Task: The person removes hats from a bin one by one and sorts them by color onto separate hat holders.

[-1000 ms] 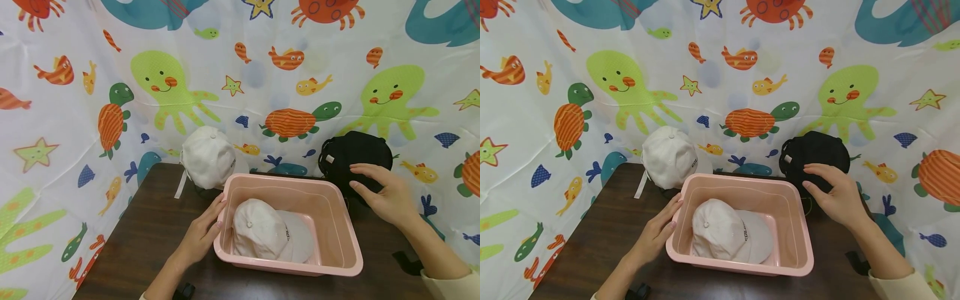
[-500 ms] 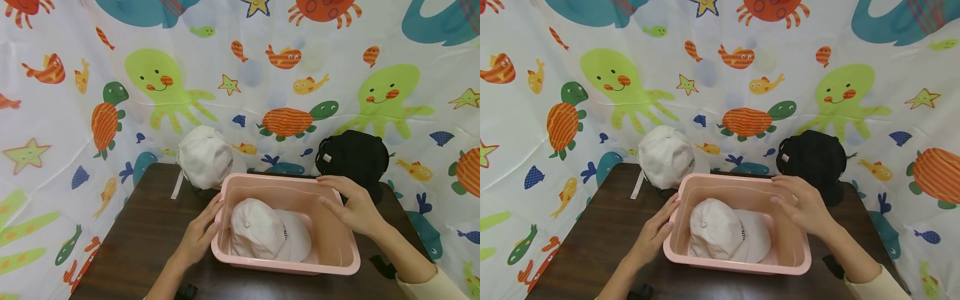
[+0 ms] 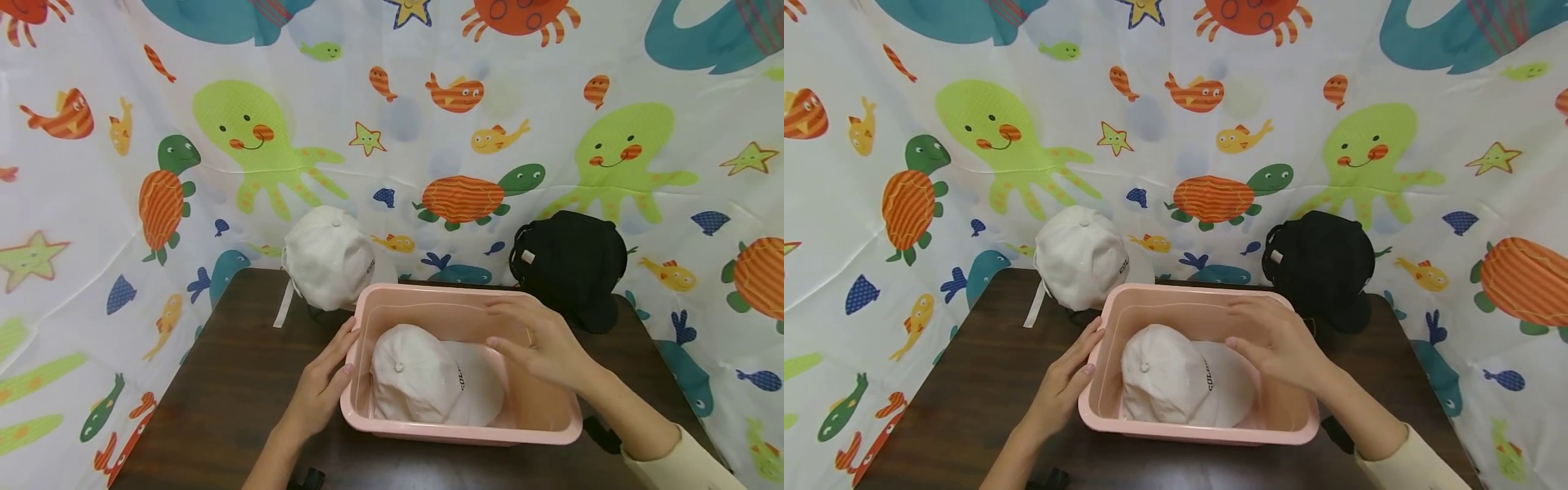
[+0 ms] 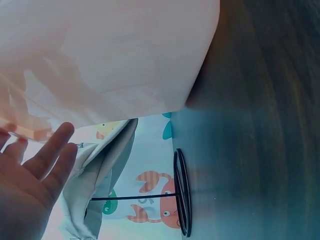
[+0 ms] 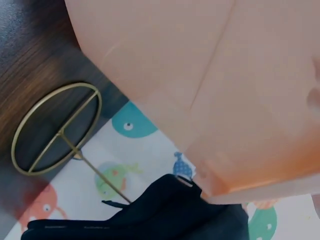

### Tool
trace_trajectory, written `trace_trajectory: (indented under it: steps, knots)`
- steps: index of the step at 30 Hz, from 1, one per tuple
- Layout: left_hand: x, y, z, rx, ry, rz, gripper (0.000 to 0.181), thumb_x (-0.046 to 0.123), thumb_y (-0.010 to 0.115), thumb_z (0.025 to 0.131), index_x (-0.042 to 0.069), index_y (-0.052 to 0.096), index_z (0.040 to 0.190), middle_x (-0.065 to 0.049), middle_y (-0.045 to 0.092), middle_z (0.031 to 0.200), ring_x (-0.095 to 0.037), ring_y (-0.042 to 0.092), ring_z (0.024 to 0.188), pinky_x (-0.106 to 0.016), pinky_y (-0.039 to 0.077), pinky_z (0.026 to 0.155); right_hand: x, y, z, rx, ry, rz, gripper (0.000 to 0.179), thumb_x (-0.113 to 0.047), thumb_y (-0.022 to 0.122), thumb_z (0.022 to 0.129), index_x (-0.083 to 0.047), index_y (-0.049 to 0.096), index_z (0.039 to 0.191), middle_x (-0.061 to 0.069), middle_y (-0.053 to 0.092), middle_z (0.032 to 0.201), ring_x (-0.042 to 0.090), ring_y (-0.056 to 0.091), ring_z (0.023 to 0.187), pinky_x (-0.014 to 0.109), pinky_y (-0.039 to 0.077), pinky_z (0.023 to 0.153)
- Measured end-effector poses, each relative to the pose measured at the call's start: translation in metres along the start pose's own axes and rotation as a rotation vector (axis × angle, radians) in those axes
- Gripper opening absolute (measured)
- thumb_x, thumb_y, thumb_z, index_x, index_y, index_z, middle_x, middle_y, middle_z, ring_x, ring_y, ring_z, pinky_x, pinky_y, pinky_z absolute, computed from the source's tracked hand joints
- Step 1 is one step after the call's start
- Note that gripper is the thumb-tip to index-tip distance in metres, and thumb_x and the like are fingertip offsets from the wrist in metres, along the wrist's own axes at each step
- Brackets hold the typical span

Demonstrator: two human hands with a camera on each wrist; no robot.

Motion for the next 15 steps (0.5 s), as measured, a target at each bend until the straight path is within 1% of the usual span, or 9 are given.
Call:
trace_trajectory:
  steps: [2,4,6,9,15]
  knots:
    - [0.000,0.000,-0.001,0.001,-0.001,-0.002,0.053,-0.002,0.055,0.099,0.000,0.051,0.152,-0.012,0.039,0.166,-0.020,0.035,0.154,-0.022,0.026,0.121,-0.002,0.002,0.001,-0.024,0.004,-0.003,0.052,-0.010,0.089,0.080,-0.015,0.072,0.129,0.005,0.070,0.131,0.025,0.060,0.126,0.038,0.049,0.106]
    - [0.000,0.000,0.000,0.000,0.000,-0.004,0.054,-0.002,0.055,0.099,0.000,0.051,0.153,-0.012,0.038,0.166,-0.020,0.035,0.154,-0.022,0.026,0.122,-0.005,0.004,0.002,-0.053,0.016,0.000,0.052,-0.014,0.089,0.081,-0.015,0.071,0.130,0.004,0.070,0.132,0.027,0.059,0.127,0.053,0.051,0.103]
    - [0.000,0.000,0.000,0.001,0.002,-0.004,0.054,-0.002,0.055,0.099,0.000,0.051,0.153,-0.013,0.038,0.167,-0.021,0.034,0.154,-0.022,0.026,0.122,-0.008,0.006,0.003,-0.086,0.027,0.012,0.052,-0.017,0.088,0.083,-0.016,0.070,0.132,0.002,0.069,0.134,0.027,0.059,0.129,0.062,0.050,0.100]
    - [0.000,0.000,0.000,-0.002,0.002,-0.008,0.054,-0.003,0.054,0.099,0.000,0.050,0.153,-0.013,0.037,0.167,-0.021,0.034,0.154,-0.022,0.026,0.122,-0.011,0.010,0.004,-0.128,0.026,0.039,0.053,-0.020,0.087,0.085,-0.016,0.068,0.134,0.002,0.068,0.136,0.028,0.058,0.130,0.064,0.049,0.101]
    - [0.000,0.000,0.000,-0.009,-0.009,-0.013,0.054,-0.002,0.054,0.100,0.000,0.050,0.153,-0.013,0.037,0.167,-0.020,0.033,0.154,-0.022,0.025,0.122,-0.015,0.020,0.009,-0.182,0.000,0.034,0.059,-0.025,0.089,0.083,-0.015,0.067,0.137,0.005,0.068,0.137,0.028,0.060,0.130,0.062,0.050,0.103]
Point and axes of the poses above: each hand's wrist, its own z-axis towards the middle knuckle, its own y-axis out of the palm, x = y × z, the point moved 1 cm from there along z, towards the middle knuckle
